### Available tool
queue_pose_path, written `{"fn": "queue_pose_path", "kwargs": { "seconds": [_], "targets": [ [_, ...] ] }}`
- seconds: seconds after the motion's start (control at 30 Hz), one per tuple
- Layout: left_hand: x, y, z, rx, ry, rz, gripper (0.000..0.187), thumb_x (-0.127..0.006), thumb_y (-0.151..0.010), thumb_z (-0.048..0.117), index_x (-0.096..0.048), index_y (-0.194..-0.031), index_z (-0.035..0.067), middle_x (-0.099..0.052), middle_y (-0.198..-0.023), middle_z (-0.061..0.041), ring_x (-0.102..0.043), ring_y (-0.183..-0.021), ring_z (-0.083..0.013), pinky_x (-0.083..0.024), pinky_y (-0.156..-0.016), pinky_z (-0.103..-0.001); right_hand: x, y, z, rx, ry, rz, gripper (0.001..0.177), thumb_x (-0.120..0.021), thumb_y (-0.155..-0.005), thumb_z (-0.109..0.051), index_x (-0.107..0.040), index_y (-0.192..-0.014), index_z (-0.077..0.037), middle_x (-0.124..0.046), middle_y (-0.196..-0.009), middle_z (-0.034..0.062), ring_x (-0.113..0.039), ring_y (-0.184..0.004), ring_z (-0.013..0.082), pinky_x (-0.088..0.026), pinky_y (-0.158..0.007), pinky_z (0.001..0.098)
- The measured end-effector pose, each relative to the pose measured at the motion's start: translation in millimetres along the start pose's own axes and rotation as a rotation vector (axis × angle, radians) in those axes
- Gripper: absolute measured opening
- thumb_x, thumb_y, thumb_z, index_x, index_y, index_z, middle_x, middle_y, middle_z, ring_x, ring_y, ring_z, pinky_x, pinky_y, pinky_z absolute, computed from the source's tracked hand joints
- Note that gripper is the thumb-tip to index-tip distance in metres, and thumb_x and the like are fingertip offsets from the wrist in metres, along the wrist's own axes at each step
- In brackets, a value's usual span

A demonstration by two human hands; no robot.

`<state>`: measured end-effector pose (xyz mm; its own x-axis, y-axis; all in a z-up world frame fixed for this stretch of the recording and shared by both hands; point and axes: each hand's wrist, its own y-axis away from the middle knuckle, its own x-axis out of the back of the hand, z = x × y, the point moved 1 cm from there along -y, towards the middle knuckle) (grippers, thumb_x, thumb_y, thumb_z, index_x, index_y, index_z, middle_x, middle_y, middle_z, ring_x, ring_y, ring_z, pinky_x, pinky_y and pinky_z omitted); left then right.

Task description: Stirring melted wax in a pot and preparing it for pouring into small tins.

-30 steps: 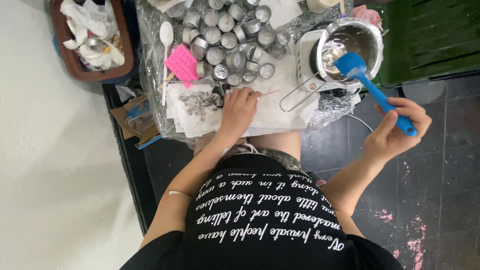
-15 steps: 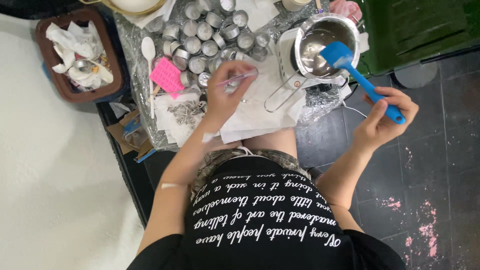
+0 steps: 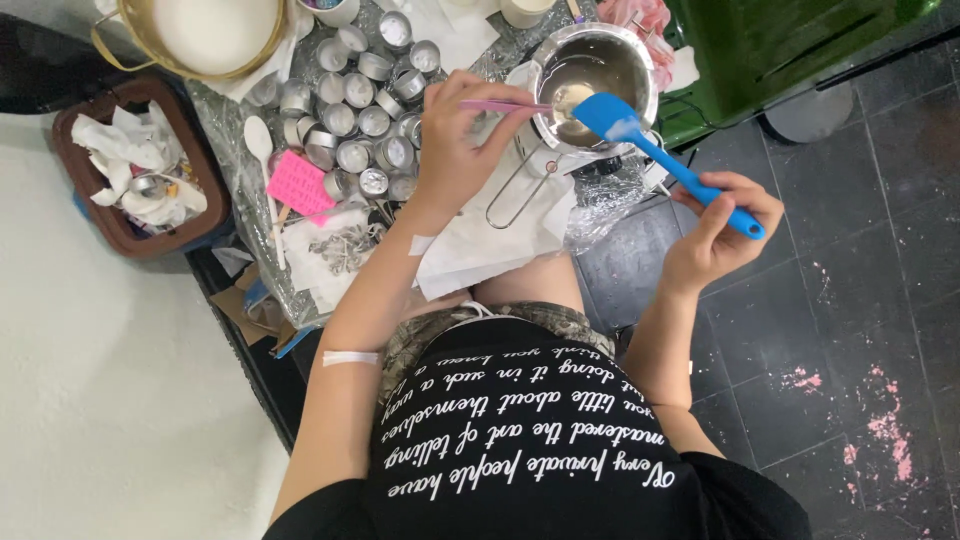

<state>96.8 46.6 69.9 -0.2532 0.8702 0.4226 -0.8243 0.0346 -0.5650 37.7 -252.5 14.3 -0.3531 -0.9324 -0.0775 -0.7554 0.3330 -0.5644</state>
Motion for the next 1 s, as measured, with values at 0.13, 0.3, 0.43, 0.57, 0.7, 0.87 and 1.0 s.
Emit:
{"fn": "queue_pose_path", "kwargs": {
  "seconds": [0.13, 0.3, 0.43, 0.57, 0.7, 0.87, 1.0],
  "targets": [
    [8.4, 10.4, -2.4, 0.059, 0.051, 0.067, 0.014, -0.086, -0.09, 0.017, -0.079, -0.102, 0.016, -0.074, -0.097, 0.002, -0.065, -0.095, -0.0174, -0.045, -0.092, -0.033, -8.2, 3.4, -3.3, 0.064, -0.026, 0.176, 0.027, -0.054, -0.115, -0.023, -0.04, -0.112, 0.0, -0.064, -0.108, 0.0186, -0.071, -0.07, 0.024, -0.059, -0.061, 0.0332],
    [13.7, 20.7, -3.9, 0.201, 0.354, 0.071, 0.012, -0.083, -0.092, 0.009, -0.077, -0.103, 0.008, -0.075, -0.101, -0.003, -0.065, -0.095, -0.0171, -0.051, -0.089, -0.031, -12.6, 3.4, -1.8, -0.07, -0.099, 0.265, 0.033, -0.058, -0.116, -0.024, -0.037, -0.105, -0.001, -0.059, -0.103, 0.0167, -0.065, -0.059, 0.0211, -0.054, -0.054, 0.0315],
    [12.3, 27.2, 4.1, 0.18, 0.415, 0.067, 0.012, -0.082, -0.094, 0.009, -0.075, -0.104, 0.006, -0.076, -0.103, -0.005, -0.066, -0.098, -0.0162, -0.05, -0.092, -0.031, -28.7, 8.1, -16.0, 0.01, -0.033, 0.251, 0.034, -0.056, -0.113, -0.032, -0.039, -0.108, -0.003, -0.065, -0.104, 0.0159, -0.067, -0.067, 0.0208, -0.056, -0.053, 0.0273],
    [11.8, 27.3, 30.5, 0.159, 0.438, 0.034, 0.013, -0.081, -0.095, 0.008, -0.075, -0.106, 0.008, -0.074, -0.109, -0.002, -0.067, -0.103, -0.0166, -0.051, -0.095, -0.033, -39.7, 22.4, -28.9, 0.237, 0.207, 0.069, 0.035, -0.058, -0.11, -0.037, -0.046, -0.102, -0.006, -0.072, -0.087, 0.0134, -0.065, -0.073, 0.0216, -0.051, -0.065, 0.0279],
    [14.6, 24.9, 71.2, -0.088, -0.05, 0.026, 0.029, -0.088, -0.089, 0.022, -0.072, -0.113, 0.02, -0.071, -0.11, 0.009, -0.061, -0.099, -0.0147, -0.041, -0.093, -0.034, -62.4, 17.8, -67.7, 0.327, 0.424, -0.196, 0.018, -0.07, -0.105, -0.022, -0.063, -0.102, -0.006, -0.074, -0.089, 0.0093, -0.07, -0.082, 0.0278, -0.055, -0.08, 0.0388],
    [-0.5, 31.5, 78.4, -0.394, -0.443, 0.021, 0.044, -0.08, -0.097, 0.024, -0.063, -0.137, 0.018, -0.069, -0.124, 0.01, -0.061, -0.102, -0.013, -0.035, -0.095, -0.037, -78.1, 8.3, -81.5, 0.362, 0.433, -0.297, 0.032, -0.085, -0.088, -0.017, -0.064, -0.109, -0.004, -0.073, -0.092, 0.0089, -0.07, -0.087, 0.0296, -0.054, -0.08, 0.0397],
    [-9.9, 35.0, 78.0, -0.513, -0.526, 0.006, 0.047, -0.075, -0.103, 0.018, -0.059, -0.146, 0.012, -0.068, -0.132, 0.011, -0.06, -0.102, -0.0113, -0.035, -0.097, -0.035, -76.8, 8.2, -75.8, 0.423, 0.545, -0.293, 0.032, -0.078, -0.074, 0.0, -0.07, -0.105, -0.004, -0.072, -0.094, 0.0119, -0.069, -0.09, 0.0337, -0.057, -0.082, 0.0415]
  ]
}}
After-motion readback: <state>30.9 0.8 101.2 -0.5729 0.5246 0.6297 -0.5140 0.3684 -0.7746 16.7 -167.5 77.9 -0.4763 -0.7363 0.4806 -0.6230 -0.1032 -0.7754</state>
